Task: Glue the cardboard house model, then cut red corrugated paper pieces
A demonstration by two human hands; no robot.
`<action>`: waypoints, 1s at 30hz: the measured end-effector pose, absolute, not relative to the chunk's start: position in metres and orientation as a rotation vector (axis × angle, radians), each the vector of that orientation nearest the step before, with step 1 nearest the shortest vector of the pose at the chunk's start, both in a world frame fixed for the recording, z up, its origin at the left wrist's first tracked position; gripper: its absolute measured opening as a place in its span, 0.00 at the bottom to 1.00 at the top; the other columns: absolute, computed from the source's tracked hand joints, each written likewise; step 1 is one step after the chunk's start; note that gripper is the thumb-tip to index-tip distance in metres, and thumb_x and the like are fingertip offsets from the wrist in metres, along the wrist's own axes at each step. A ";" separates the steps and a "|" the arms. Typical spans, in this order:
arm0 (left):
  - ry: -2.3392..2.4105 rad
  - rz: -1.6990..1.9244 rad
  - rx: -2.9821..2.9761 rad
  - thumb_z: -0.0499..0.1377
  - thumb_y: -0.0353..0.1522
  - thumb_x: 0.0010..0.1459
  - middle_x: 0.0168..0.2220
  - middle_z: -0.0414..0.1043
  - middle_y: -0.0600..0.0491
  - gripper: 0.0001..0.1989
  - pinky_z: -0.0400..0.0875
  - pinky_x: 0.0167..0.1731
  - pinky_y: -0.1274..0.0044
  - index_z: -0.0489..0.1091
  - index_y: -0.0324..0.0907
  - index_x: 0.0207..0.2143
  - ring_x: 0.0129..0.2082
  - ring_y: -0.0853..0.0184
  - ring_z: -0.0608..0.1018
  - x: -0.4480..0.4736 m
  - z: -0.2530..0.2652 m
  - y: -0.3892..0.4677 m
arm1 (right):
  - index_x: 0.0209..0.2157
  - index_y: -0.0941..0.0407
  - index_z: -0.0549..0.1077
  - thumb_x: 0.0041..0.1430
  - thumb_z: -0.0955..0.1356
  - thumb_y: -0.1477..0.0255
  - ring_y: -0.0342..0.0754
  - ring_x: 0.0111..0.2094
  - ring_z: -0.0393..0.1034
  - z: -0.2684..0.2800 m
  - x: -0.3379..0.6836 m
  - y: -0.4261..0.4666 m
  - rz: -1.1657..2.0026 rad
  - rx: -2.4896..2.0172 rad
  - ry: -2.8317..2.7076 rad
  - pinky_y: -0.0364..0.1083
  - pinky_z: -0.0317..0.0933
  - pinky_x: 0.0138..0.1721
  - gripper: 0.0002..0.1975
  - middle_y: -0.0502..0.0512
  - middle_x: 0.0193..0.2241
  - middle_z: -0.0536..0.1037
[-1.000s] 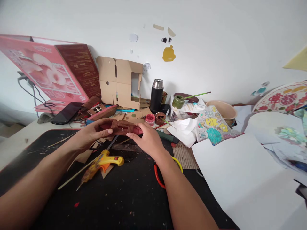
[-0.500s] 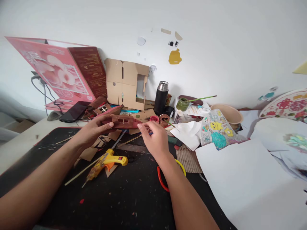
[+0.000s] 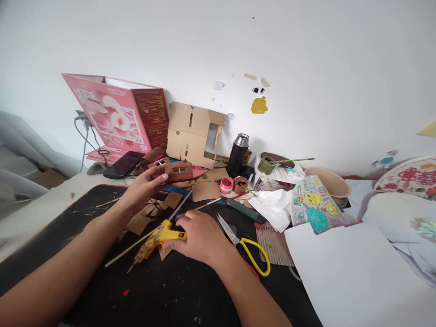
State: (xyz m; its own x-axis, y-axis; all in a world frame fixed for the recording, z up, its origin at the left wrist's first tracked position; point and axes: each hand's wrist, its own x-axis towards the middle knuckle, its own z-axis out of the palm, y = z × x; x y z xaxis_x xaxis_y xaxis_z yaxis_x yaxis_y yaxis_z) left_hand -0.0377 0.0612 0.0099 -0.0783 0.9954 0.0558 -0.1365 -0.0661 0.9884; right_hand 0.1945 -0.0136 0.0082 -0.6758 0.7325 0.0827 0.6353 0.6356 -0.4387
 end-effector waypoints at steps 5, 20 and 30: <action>1.147 1.422 1.114 0.79 0.50 0.45 0.56 0.82 0.41 0.39 0.80 0.56 0.58 0.78 0.39 0.55 0.56 0.47 0.83 -0.042 0.004 0.067 | 0.43 0.56 0.81 0.64 0.77 0.50 0.54 0.41 0.77 0.007 0.184 -0.020 0.643 -1.152 -2.656 0.48 0.62 0.41 0.22 0.57 0.41 0.82; 1.093 1.450 1.077 0.77 0.47 0.49 0.62 0.79 0.41 0.33 0.80 0.55 0.60 0.79 0.42 0.54 0.61 0.46 0.80 -0.048 0.008 0.069 | 0.39 0.54 0.80 0.66 0.76 0.61 0.49 0.39 0.77 0.001 0.197 -0.006 1.268 -1.170 -2.020 0.45 0.62 0.40 0.11 0.51 0.38 0.85; 1.053 1.589 0.929 0.78 0.49 0.47 0.56 0.82 0.41 0.32 0.84 0.50 0.61 0.80 0.41 0.49 0.56 0.49 0.83 -0.061 0.008 0.077 | 0.32 0.55 0.75 0.61 0.77 0.48 0.44 0.22 0.71 0.002 0.204 0.005 1.737 -0.840 -1.280 0.42 0.59 0.23 0.24 0.49 0.23 0.78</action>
State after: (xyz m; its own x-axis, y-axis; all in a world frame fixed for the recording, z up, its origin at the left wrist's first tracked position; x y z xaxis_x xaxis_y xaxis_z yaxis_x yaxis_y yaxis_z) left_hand -0.0607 0.0770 0.0084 -0.2301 0.9702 0.0761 -0.3079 -0.1467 0.9400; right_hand 0.2042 0.0046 0.0019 -0.4568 0.8881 -0.0501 -0.2149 -0.1649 -0.9626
